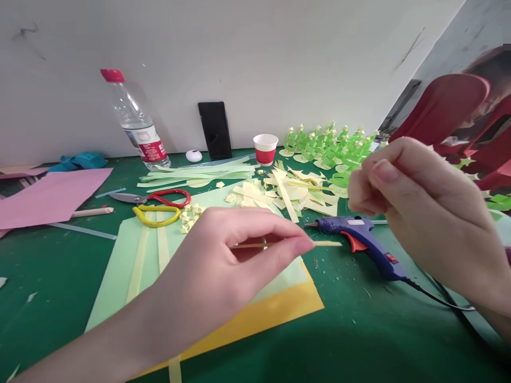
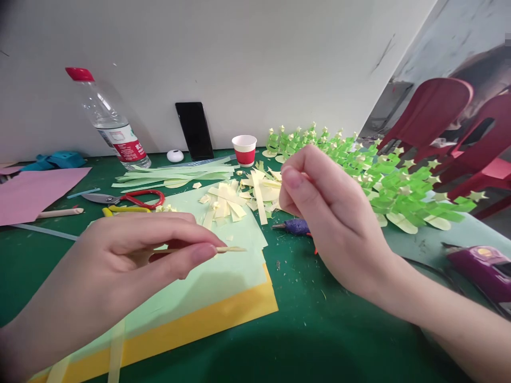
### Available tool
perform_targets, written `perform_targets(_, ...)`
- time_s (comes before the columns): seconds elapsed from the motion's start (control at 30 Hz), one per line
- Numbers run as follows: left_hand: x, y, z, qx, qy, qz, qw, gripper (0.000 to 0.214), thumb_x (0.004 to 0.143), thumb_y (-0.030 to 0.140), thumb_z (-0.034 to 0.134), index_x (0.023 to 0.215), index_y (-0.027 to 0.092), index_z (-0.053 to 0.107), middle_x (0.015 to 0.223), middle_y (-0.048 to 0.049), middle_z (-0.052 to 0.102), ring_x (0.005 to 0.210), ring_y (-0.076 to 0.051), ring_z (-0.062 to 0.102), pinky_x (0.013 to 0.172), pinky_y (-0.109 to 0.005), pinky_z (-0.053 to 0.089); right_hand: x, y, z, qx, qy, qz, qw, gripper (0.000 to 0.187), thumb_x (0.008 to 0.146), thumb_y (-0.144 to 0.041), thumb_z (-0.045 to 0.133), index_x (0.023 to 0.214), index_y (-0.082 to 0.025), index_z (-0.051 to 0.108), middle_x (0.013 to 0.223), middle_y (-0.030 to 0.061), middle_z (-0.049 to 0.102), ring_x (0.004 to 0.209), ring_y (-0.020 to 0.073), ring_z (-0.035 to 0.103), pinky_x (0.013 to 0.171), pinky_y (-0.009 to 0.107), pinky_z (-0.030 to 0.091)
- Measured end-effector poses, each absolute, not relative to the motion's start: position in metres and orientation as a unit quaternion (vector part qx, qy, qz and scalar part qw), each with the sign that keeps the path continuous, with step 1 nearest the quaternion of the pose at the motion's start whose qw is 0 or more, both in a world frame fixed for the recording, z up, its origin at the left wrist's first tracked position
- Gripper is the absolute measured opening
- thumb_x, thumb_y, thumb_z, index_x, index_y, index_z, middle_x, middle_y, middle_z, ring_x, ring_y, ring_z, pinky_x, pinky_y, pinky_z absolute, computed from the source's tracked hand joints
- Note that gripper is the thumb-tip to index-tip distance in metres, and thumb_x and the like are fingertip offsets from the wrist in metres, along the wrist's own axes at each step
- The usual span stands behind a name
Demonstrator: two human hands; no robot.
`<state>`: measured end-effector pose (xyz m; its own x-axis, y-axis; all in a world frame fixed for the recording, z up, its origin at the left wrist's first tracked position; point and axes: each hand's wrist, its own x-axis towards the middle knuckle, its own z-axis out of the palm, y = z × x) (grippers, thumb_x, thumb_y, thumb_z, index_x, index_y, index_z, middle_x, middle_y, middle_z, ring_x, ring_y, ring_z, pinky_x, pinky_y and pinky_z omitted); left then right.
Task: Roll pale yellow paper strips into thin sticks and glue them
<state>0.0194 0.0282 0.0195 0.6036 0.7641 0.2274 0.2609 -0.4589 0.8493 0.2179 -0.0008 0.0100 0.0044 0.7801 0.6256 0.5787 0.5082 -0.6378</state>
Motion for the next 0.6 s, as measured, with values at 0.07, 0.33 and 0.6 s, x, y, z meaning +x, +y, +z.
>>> perform_targets(0.07, 0.0191, 0.0267, 0.0198, 0.804, 0.309, 0.326, 0.389, 0.012, 0.081, 0.024, 0.064, 0.071, 0.023, 0.071, 0.069, 0.0068, 0.071, 0.061, -0.007, 0.062, 0.051, -0.007, 0.047, 0.2173, -0.0026, 0.0116, -0.494, -0.706, 0.074, 0.502, 0.027, 0.09, -0.019, 0.044, 0.063, -0.02, 0.041, 0.056, -0.0033, 0.039, 0.052, 0.0077, 0.036, 0.044, 0.021, 0.029)
perform_targets(0.33, 0.0169, 0.0266, 0.023, 0.813, 0.314, 0.33, 0.363, 0.013, 0.081, 0.026, 0.064, 0.071, 0.026, 0.072, 0.068, 0.007, 0.069, 0.059, -0.008, 0.06, 0.045, -0.009, 0.044, 0.2177, -0.0037, 0.0149, -0.526, -0.663, 0.098, 0.524, 0.007, 0.068, -0.03, 0.075, 0.065, -0.036, 0.074, 0.066, -0.0076, 0.069, 0.053, 0.0126, 0.063, 0.043, 0.02, 0.052)
perform_targets(0.6, 0.0158, 0.0279, 0.0227, 0.812, 0.323, 0.335, 0.351, 0.013, 0.079, 0.025, 0.065, 0.07, 0.026, 0.073, 0.067, 0.005, 0.069, 0.058, -0.01, 0.058, 0.045, -0.012, 0.045, 0.2247, -0.0003, 0.0192, -0.542, -0.648, 0.182, 0.502, 0.018, 0.056, -0.032, 0.081, 0.049, -0.024, 0.066, 0.055, -0.0025, 0.066, 0.043, 0.0099, 0.059, 0.034, 0.012, 0.048)
